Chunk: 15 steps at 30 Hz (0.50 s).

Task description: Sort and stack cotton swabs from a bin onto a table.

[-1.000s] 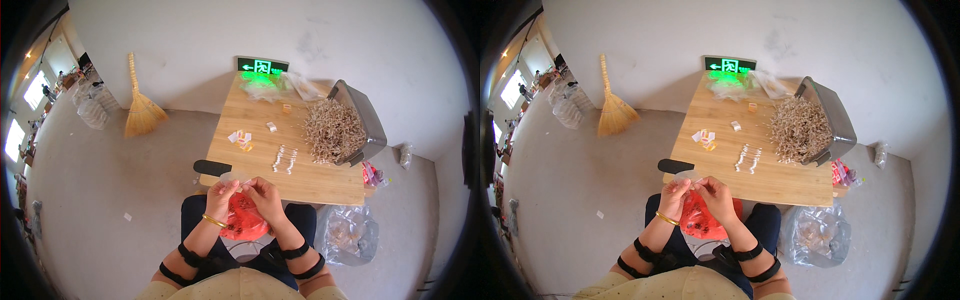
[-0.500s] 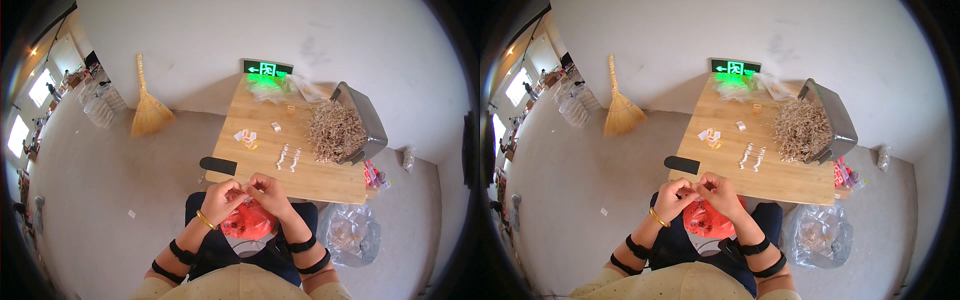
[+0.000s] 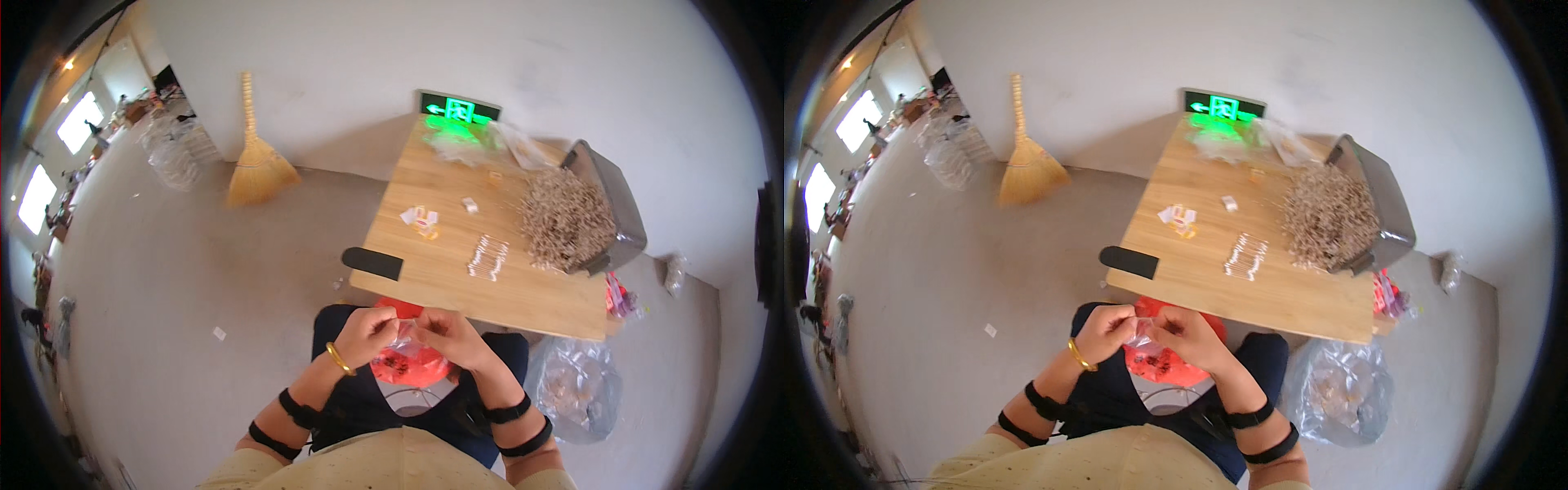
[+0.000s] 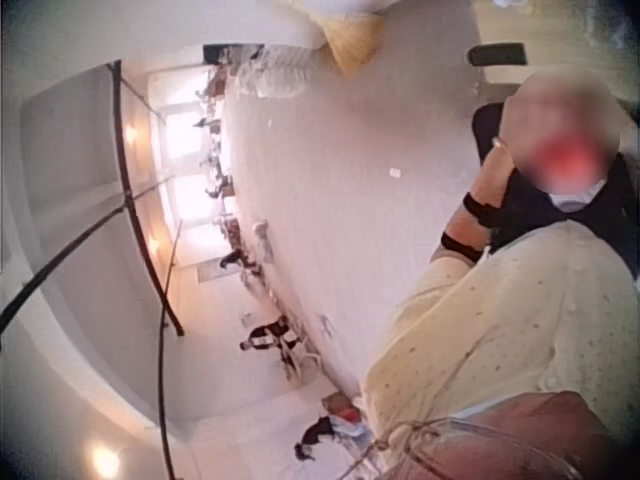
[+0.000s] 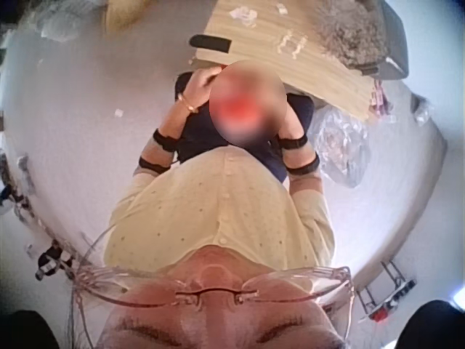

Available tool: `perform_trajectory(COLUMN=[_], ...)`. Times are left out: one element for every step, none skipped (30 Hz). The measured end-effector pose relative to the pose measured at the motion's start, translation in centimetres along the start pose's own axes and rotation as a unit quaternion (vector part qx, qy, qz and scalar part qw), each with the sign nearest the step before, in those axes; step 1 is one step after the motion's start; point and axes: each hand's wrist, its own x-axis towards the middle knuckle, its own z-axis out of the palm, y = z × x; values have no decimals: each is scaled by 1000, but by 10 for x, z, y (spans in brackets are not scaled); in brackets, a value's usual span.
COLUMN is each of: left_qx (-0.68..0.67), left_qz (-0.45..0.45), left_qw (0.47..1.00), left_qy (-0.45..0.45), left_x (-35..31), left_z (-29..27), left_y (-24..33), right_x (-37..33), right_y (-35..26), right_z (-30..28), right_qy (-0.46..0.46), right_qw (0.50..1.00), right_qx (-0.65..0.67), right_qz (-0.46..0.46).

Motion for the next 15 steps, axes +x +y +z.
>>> perform_trajectory(left_qx=[161, 208, 222, 174, 127, 89, 40, 58, 69, 82, 91, 130, 165, 162, 160], left_qz=[36, 66, 110, 190, 223, 223, 231, 199, 171, 163, 165, 96, 26, 6, 6], left_qw=[984, 972, 967, 964, 966, 970, 972, 978, 981, 980, 980, 983, 979, 982, 982], left_qy=[72, 90, 67, 61, 44, 38, 25, -15, -65, -76, -66, -92, -120, -93, -96], left_x=[-4, -3, 0, 4, 8, 4, 2, -5, -7, -12, -15, -18, -20, -21, -22], left_z=[-1, 2, 2, 5, 3, 6, 6, 0, -5, -11, -18, -21, -23, -24, -22], left_y=[11, 18, 20, 17, 19, 16, 15, 17, 25, 36, 42, 46, 48, 49, 40], right_x=[0, 0, -2, -4, -4, -3, 0, 5, 13, 18, 22, 26, 29, 30, 28], right_y=[1, -3, 3, 10, 5, 0, 8, 6, 17, 12, 8, 7, 8, 9, 10], right_z=[3, 6, 9, 1, -3, -1, -3, 0, 0, 6, 11, 12, 11, 10, 14], right_qy=[9, 21, 70, 57, 24, -23, -31, -77, -98, -85, -68, -77, -63, -48, -45], right_qw=[998, 992, 994, 998, 999, 996, 996, 992, 991, 993, 995, 994, 997, 999, 999], right_qx=[-59, -122, -72, -31, 41, 84, 69, 101, 91, 83, 77, 72, 45, 19, 20], right_qz=[18, 25, 33, -17, -6, 15, 39, 13, -23, -20, -17, -22, -13, -3, 0])
